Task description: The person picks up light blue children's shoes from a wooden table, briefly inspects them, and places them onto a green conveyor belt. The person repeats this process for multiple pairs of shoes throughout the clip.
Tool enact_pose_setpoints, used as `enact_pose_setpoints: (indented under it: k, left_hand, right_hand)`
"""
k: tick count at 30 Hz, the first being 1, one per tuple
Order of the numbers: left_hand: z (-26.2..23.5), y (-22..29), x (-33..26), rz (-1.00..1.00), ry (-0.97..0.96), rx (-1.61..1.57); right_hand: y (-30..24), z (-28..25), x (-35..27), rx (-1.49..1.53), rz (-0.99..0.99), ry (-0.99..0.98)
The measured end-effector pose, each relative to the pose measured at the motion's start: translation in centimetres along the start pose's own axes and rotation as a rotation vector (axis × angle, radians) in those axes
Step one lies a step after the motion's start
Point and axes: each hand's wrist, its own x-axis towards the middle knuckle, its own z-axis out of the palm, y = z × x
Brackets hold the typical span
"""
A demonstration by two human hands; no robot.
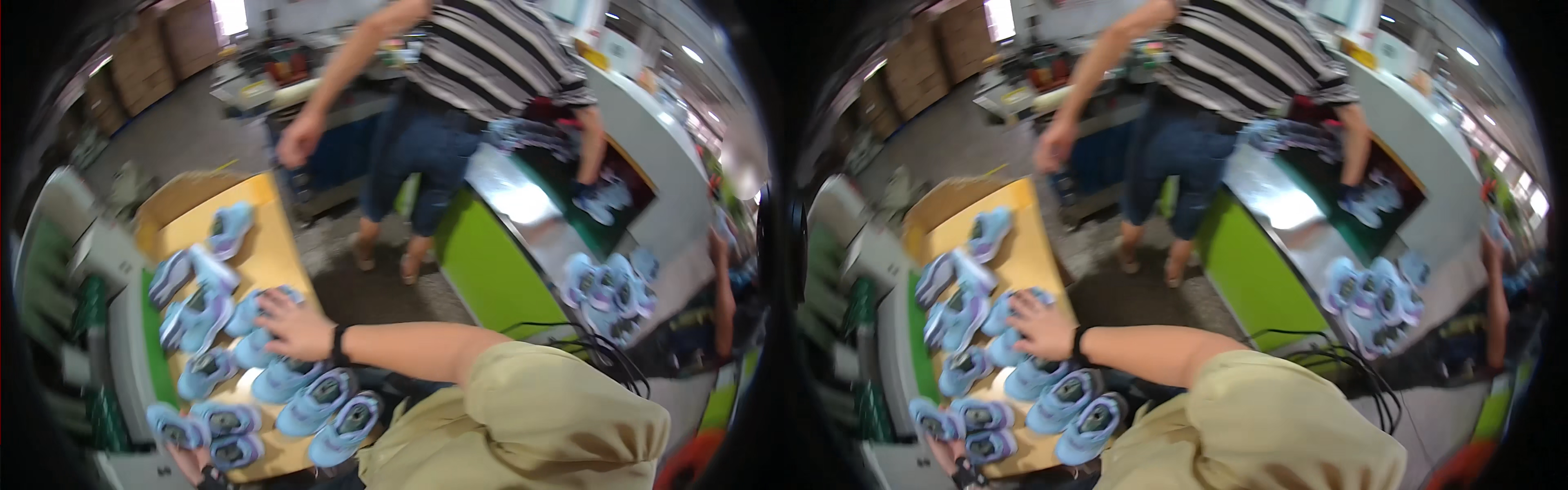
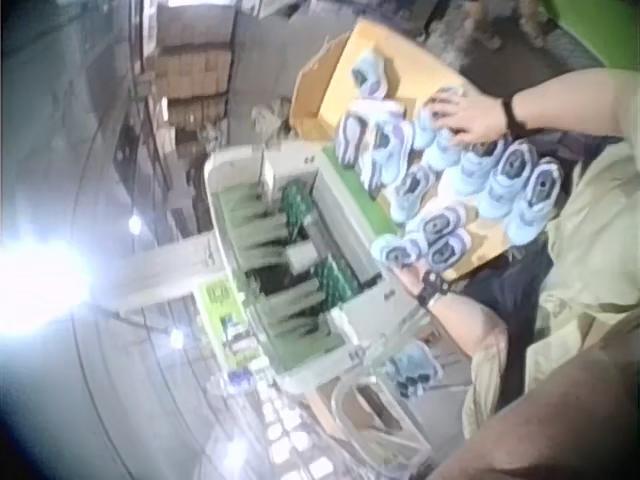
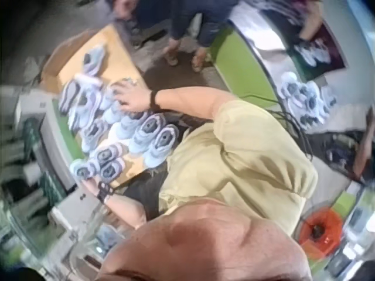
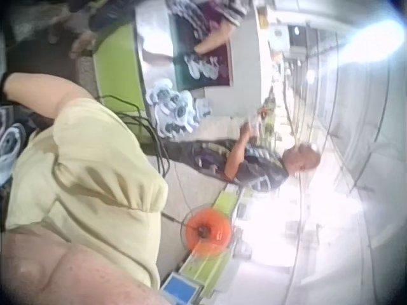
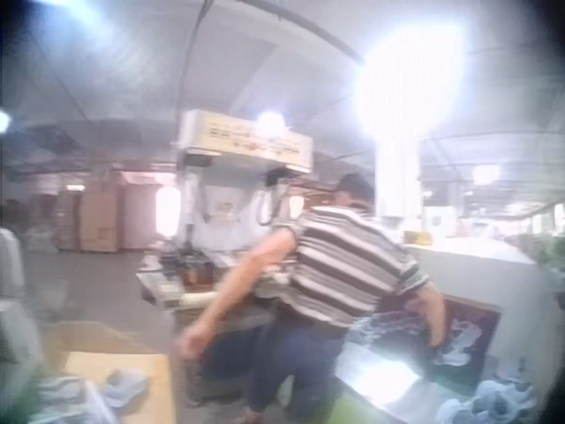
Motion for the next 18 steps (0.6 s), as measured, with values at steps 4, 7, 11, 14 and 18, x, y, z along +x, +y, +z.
enact_pose_setpoints:
  k: [4, 7, 11, 14, 18]
  left_hand:
    - [7.0, 0.5, -0.4, -0.02, 0.224, -0.283]
    - [6.3, 0.0, -0.3, -0.02, 0.182, -0.29]
    - [8.7, 0.6, -2.3, -0.023, 0.102, -0.396]
    - [8.6, -0.2, -1.6, -0.027, 0.069, -0.471]
    - [11.0, 0.2, -1.4, 0.025, 0.144, -0.417]
  right_hand:
    - [-0.1, -1.6, 0.1, -0.03, -0.041, 0.011]
    - [-1.1, -2.0, 0.2, -0.026, 0.024, -0.089]
    - [-1.7, -1.3, 0.5, -0.08, -0.049, -0.105]
    - [-2.0, -1.6, 0.5, -0.019, -0.026, -0.109]
    - [-1.3, -1.9, 0.3, -0.075, -0.066, -0.108]
